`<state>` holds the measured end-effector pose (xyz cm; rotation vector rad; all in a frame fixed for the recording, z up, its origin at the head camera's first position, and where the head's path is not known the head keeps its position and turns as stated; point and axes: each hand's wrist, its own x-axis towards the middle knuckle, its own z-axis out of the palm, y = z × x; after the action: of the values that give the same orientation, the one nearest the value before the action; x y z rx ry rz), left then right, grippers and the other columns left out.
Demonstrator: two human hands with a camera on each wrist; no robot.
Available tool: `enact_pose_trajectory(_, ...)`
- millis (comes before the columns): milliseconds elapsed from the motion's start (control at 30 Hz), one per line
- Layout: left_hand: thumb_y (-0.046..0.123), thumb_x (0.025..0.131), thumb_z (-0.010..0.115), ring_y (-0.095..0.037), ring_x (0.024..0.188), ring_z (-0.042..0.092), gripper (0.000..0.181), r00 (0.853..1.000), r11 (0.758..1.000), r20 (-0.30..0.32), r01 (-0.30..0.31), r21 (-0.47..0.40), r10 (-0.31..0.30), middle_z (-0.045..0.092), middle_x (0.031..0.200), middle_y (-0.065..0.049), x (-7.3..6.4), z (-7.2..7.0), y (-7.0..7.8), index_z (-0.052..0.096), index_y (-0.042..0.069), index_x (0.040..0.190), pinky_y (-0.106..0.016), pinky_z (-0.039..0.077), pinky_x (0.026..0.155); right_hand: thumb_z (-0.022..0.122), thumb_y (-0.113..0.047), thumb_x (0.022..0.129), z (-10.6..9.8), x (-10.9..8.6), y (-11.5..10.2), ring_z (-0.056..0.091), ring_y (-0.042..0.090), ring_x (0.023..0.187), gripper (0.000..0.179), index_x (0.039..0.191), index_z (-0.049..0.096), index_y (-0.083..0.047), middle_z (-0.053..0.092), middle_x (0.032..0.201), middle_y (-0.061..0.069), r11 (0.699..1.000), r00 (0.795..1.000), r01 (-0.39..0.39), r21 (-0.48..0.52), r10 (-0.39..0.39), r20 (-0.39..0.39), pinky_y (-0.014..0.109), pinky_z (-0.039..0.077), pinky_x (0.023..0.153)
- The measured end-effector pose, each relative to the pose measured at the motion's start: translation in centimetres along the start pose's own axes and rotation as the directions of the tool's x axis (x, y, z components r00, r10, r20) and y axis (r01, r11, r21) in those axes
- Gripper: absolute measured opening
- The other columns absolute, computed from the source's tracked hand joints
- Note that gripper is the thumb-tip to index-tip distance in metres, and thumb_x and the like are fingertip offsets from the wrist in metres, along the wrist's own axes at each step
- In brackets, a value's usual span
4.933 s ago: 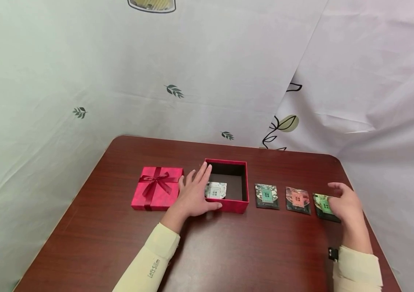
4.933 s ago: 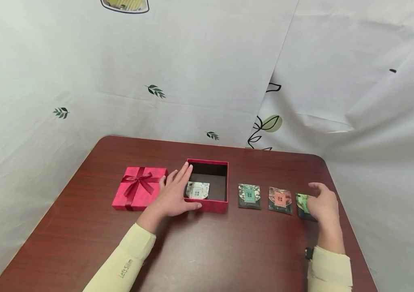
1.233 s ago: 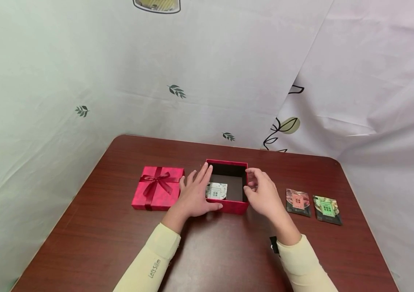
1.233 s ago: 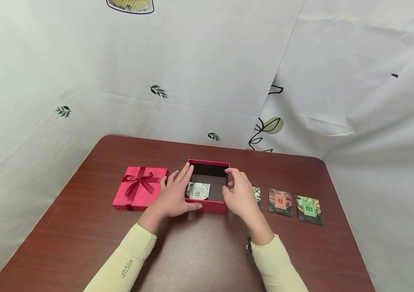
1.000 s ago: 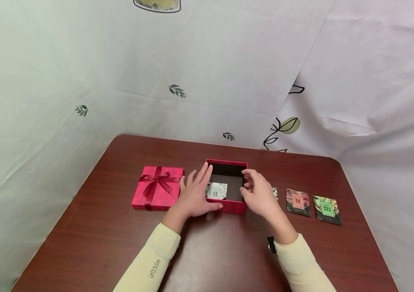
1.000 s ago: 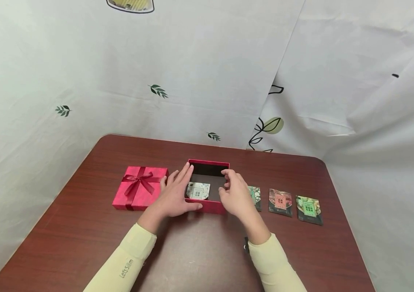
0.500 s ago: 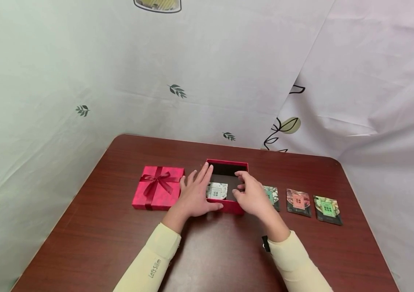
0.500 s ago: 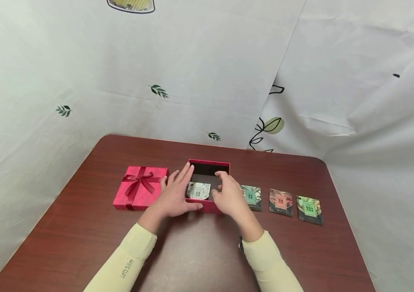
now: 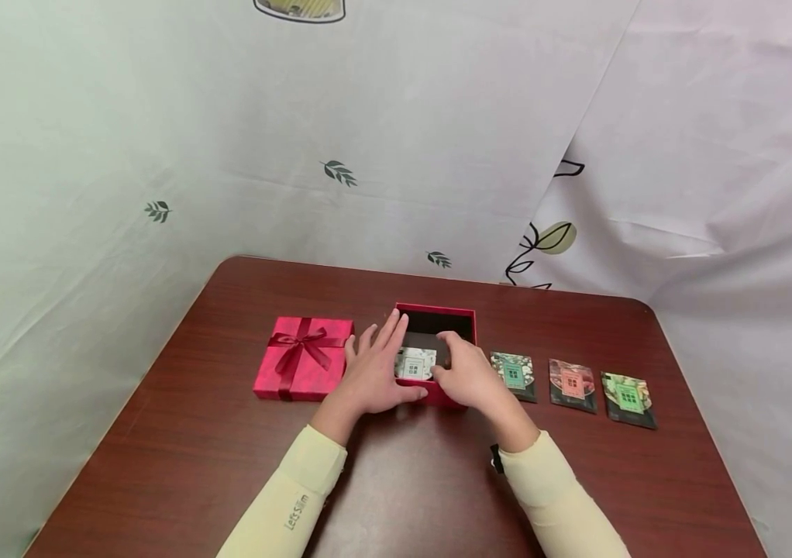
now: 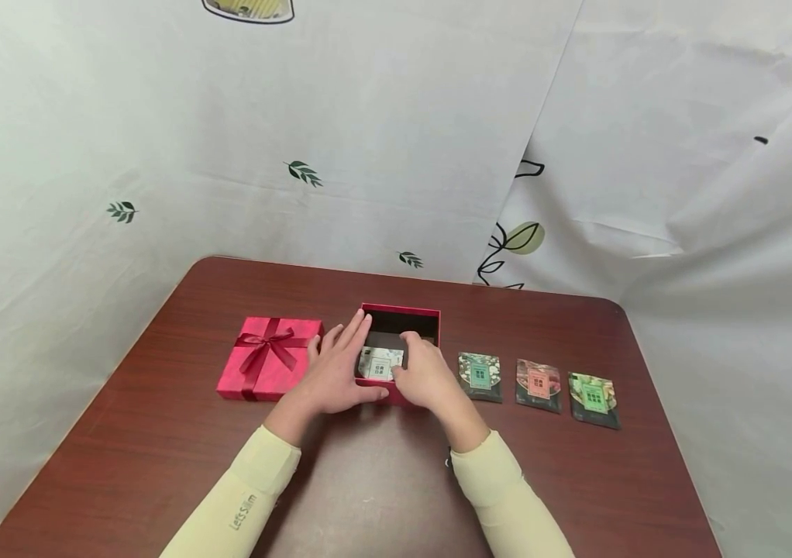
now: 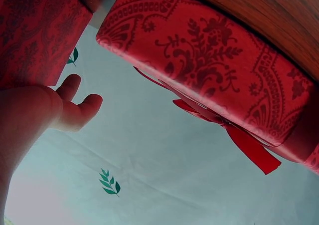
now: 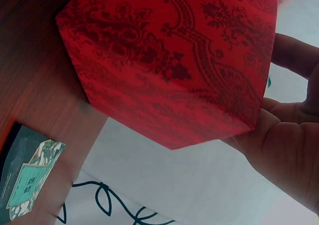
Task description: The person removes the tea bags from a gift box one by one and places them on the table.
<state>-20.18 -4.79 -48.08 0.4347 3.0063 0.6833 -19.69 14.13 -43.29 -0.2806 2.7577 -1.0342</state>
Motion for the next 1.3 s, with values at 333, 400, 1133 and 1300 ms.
enact_pose_trajectory(333, 0.061, 0.067, 0.083, -0.036, 0.145, 0.016, 0.125, 1.000, 1.000, 0.000, -0.003, 0.002, 0.003, -0.001, 0.167, 0.008, 0.1, 0.0, 0.0, 0.009, 0.027, 0.162, -0.068, 0.003, 0.109, 0.072, -0.020, 0.091, 0.7, 1.1, -0.5, 0.053, 0.036, 0.124, 0.063, 0.145, 0.046, -0.001, 0.054, 0.139, 0.021, 0.996, 0.997, -0.035, -0.086, 0.041, 0.065, 0.058, 0.043, 0.099)
enact_pose_trajectory(400, 0.060, 0.067, 0.083, -0.036, 0.145, 0.016, 0.125, 1.000, 1.000, 0.000, -0.003, 0.001, 0.003, -0.001, 0.167, 0.008, 0.1, 0.0, 0.0, 0.009, 0.027, 0.163, -0.069, 0.003, 0.109, 0.073, -0.021, 0.091, 0.8, 1.3, -0.5, 0.054, 0.035, 0.123, 0.064, 0.145, 0.046, -0.001, 0.055, 0.139, 0.020, 0.995, 0.996, -0.040, -0.095, 0.047, 0.069, 0.058, 0.043, 0.099)
enact_pose_trajectory(1133, 0.060, 0.068, 0.082, -0.036, 0.145, 0.016, 0.125, 1.000, 1.000, -0.004, -0.015, -0.003, 0.015, -0.003, 0.167, 0.008, 0.0, 0.0, -0.1, 0.007, 0.026, 0.163, -0.068, 0.003, 0.109, 0.075, -0.021, 0.089, 1.7, 3.7, -0.5, 0.054, 0.036, 0.123, 0.072, 0.148, 0.041, 0.002, 0.052, 0.141, 0.022, 0.983, 0.974, -0.132, -0.125, 0.152, 0.167, 0.056, 0.043, 0.100)
enact_pose_trajectory(1300, 0.060, 0.068, 0.082, -0.036, 0.145, 0.016, 0.125, 1.000, 1.000, -0.009, -0.023, -0.003, 0.023, -0.003, 0.167, 0.008, 0.0, 0.0, -0.1, 0.007, 0.026, 0.163, -0.068, 0.003, 0.109, 0.075, -0.020, 0.089, 1.8, 4.2, -0.4, 0.054, 0.035, 0.121, 0.073, 0.149, 0.039, 0.002, 0.052, 0.141, 0.023, 0.981, 0.968, -0.141, -0.136, 0.166, 0.189, 0.055, 0.043, 0.101)
